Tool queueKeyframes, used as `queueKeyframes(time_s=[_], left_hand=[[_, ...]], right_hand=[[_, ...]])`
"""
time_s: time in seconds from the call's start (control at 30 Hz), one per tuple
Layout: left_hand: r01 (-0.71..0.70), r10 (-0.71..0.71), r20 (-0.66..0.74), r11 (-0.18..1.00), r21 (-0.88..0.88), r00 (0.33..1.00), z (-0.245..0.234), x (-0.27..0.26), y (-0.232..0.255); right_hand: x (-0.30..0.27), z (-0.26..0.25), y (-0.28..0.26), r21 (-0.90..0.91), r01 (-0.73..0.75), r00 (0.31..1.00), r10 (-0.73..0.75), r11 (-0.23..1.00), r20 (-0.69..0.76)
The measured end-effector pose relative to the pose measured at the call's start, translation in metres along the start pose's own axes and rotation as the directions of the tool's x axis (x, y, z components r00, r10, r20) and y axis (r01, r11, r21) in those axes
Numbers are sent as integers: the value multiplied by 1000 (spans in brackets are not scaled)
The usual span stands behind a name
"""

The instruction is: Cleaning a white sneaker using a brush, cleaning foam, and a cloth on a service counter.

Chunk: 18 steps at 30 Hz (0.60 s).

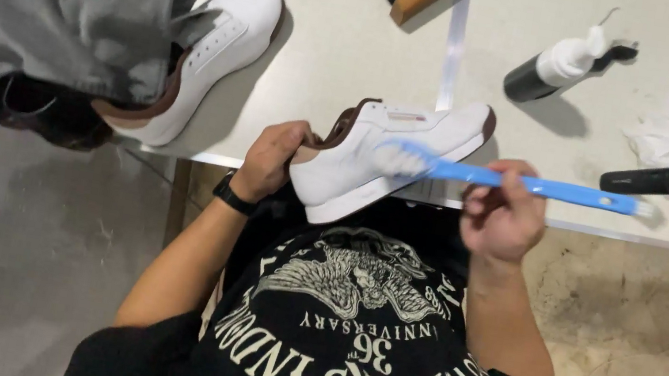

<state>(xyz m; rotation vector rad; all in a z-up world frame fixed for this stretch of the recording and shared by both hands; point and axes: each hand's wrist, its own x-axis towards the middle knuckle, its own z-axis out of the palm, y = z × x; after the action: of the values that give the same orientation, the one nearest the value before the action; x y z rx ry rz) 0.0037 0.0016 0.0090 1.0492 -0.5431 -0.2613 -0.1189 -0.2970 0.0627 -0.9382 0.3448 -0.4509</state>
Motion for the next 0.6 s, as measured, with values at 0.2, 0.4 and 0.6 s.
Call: queueKeyframes(time_s=[0.2, 0.4, 0.6], left_hand=[[17, -17, 7, 1000, -12, 1000, -4, -4, -4], [41, -41, 7, 998, -38, 999, -6, -7, -7], [13, -12, 11, 998, -54, 1000, -3, -4, -12]], right_hand=[[-31, 17, 23, -38, -70, 995, 73, 997, 66], [-19, 10, 14, 10, -40, 999, 40, 999, 9], [10, 15, 5, 25, 50, 999, -50, 998, -20]])
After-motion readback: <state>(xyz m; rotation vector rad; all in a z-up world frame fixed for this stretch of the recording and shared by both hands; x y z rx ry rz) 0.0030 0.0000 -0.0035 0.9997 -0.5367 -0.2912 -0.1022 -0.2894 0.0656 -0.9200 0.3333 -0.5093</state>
